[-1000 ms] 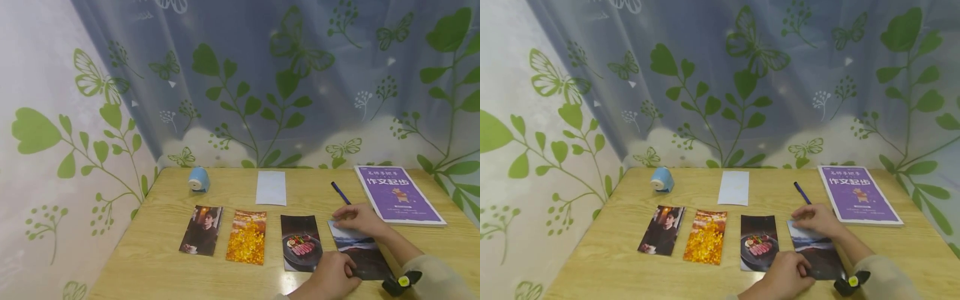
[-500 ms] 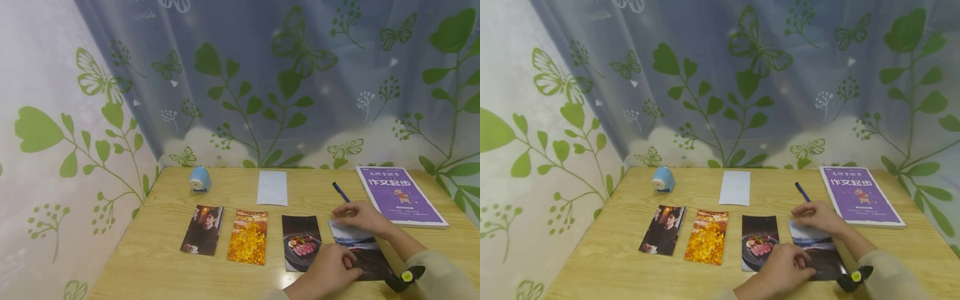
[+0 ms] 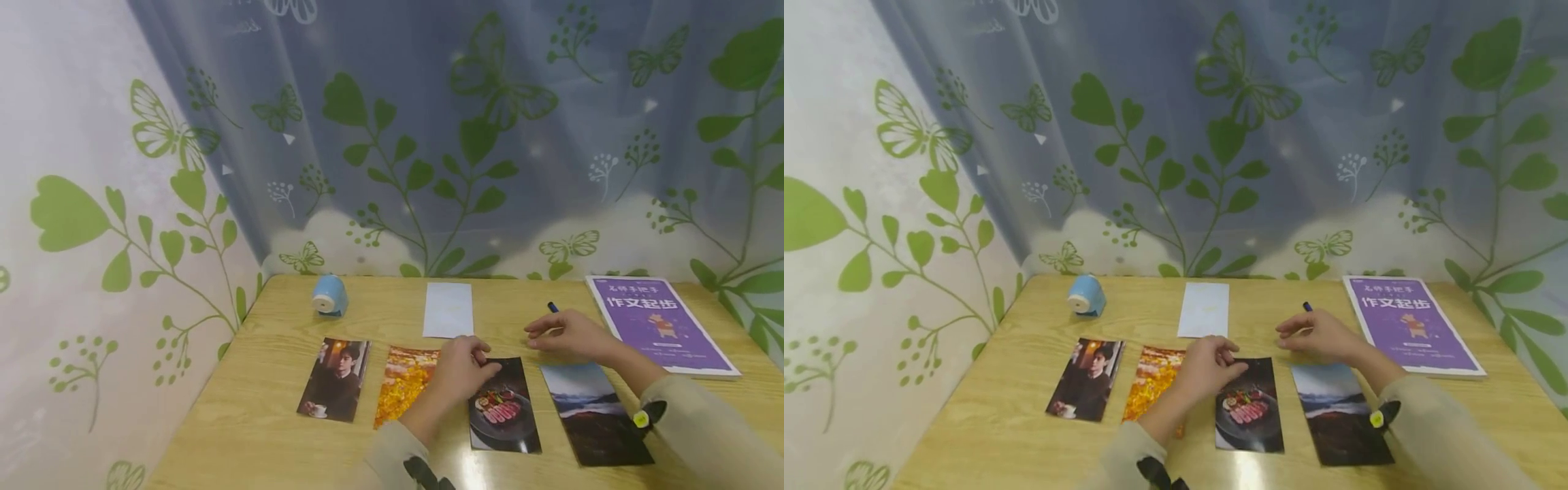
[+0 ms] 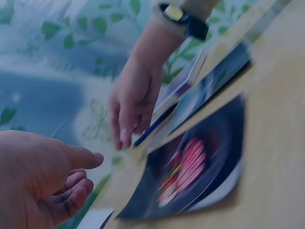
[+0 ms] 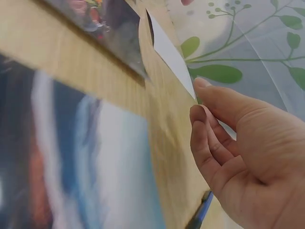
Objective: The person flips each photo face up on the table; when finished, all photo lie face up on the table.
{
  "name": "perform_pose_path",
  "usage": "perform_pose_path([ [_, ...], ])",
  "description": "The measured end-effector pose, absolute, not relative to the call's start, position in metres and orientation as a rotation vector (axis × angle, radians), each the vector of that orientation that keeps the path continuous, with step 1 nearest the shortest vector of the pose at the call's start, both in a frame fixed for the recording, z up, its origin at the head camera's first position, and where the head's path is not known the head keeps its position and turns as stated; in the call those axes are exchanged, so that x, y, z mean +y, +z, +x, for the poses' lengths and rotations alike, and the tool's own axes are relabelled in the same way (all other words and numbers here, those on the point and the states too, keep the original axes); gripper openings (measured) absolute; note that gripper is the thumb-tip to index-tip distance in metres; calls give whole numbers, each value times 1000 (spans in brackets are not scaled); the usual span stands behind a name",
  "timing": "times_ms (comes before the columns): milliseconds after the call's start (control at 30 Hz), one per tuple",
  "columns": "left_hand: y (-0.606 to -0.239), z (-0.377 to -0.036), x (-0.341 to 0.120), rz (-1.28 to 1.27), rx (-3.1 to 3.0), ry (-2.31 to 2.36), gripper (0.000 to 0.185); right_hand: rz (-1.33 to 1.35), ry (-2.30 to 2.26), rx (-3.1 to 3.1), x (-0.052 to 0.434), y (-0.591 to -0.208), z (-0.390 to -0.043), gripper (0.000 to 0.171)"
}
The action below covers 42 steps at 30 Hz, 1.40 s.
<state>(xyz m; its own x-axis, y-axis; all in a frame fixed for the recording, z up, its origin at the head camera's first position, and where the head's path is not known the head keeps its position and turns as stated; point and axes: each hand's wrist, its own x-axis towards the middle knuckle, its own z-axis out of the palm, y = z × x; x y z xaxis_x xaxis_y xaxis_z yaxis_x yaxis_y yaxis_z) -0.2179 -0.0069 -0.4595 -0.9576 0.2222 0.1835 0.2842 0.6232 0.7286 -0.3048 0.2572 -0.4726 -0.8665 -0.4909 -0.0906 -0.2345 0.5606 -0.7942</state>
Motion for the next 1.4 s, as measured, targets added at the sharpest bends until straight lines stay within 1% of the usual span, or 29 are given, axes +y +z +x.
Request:
perform_pose_path([
  [133, -456, -243, -31, -359, -2766, -1145, 27, -614, -1202, 2496, 238, -472, -323, 47],
  [333, -458, -278, -57, -242, -2810, -1132, 29, -637, -1177, 2520, 208, -473, -349, 46],
  [533, -466, -300, -70, -133, -2871, -1176, 33, -597, -1230, 2471, 184, -479, -372, 49],
  [733, -478, -306, -71, -85, -2960, -1169, 38, -580, -1146, 2615, 167, -485, -389, 49],
  [900, -482, -304, -72, -91, -2979, -1204, 45, -573, -1178, 2589, 156, -486, -400, 50],
  [1100, -485, -307, -74, -97, -3012, -1200, 57, -569, -1132, 2638, 145, -488, -409, 44],
  [1267, -487, -307, -75, -180, -3067, -1117, 69, -614, -1034, 2701, 143, -491, -414, 41],
  [1400, -487, -307, -75, -242, -3105, -1034, 69, -688, -1026, 2680, 144, -491, -415, 46],
])
